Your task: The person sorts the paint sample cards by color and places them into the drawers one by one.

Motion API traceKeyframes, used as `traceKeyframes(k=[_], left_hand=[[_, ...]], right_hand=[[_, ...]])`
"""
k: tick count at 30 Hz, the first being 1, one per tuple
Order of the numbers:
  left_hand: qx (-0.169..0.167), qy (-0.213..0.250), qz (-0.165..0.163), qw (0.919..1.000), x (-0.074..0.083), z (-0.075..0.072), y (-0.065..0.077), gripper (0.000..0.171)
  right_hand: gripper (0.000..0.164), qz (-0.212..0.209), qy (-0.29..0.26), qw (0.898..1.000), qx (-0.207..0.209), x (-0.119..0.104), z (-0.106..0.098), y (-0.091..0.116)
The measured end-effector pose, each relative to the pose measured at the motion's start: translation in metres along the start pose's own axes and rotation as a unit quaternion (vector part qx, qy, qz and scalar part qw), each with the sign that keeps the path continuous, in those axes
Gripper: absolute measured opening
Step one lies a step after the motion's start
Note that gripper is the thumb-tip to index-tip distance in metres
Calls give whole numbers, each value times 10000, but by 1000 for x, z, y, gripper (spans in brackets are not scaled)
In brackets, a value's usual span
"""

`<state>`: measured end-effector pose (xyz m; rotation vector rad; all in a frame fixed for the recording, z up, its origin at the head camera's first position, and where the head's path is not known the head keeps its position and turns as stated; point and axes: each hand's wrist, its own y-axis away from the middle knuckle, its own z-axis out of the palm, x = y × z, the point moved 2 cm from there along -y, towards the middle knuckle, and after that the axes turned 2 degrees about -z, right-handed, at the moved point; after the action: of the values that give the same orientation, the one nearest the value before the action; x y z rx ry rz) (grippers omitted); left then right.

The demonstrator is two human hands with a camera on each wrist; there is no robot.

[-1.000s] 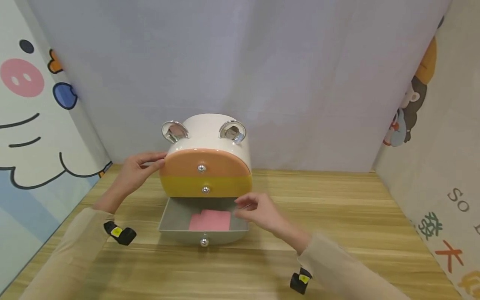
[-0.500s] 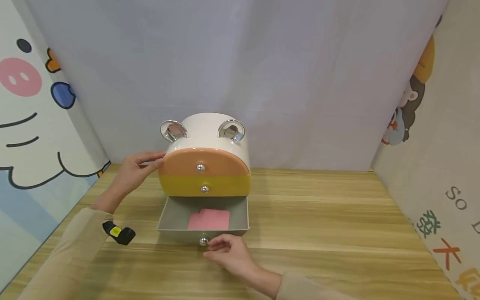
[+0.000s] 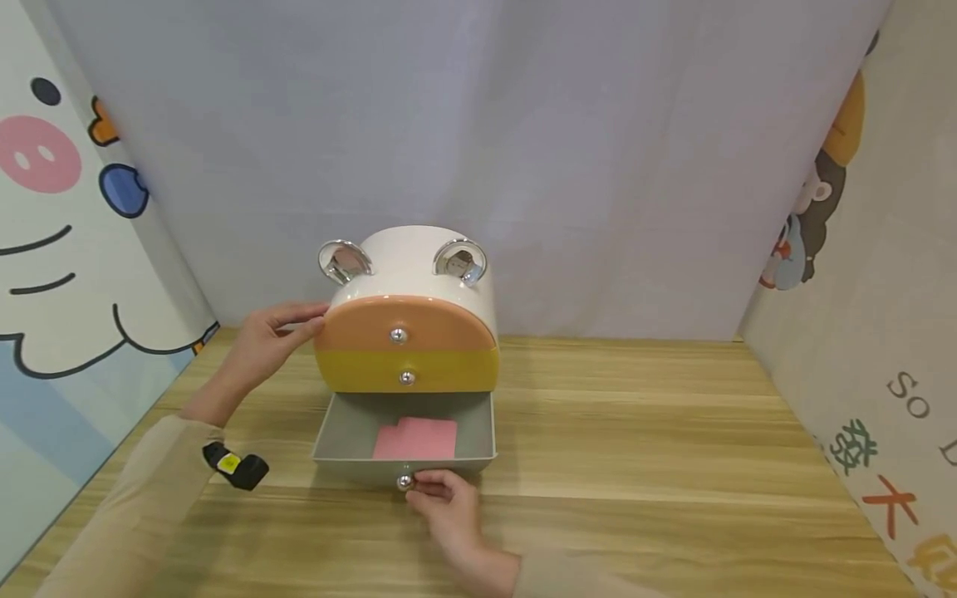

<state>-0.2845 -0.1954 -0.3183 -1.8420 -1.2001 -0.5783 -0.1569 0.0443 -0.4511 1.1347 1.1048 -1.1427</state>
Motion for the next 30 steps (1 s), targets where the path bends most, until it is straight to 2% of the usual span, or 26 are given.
traceKeyframes(k=[3, 16, 24, 30], left_hand=[[1, 6, -3, 10000, 0, 0, 1, 31], [5, 136, -68, 9999, 0, 0, 1, 32], [3, 95, -58, 9999, 0, 2, 0, 33], [-6, 145, -40, 9999, 1, 2, 1, 31]], right_hand=[[31, 205, -183, 9995, 142, 3, 2, 1], [26, 425, -1131, 9915, 474, 10, 9, -6], [25, 256, -1059, 9919, 656, 7, 8, -16], [22, 166, -871, 9945, 563, 3, 5, -34]])
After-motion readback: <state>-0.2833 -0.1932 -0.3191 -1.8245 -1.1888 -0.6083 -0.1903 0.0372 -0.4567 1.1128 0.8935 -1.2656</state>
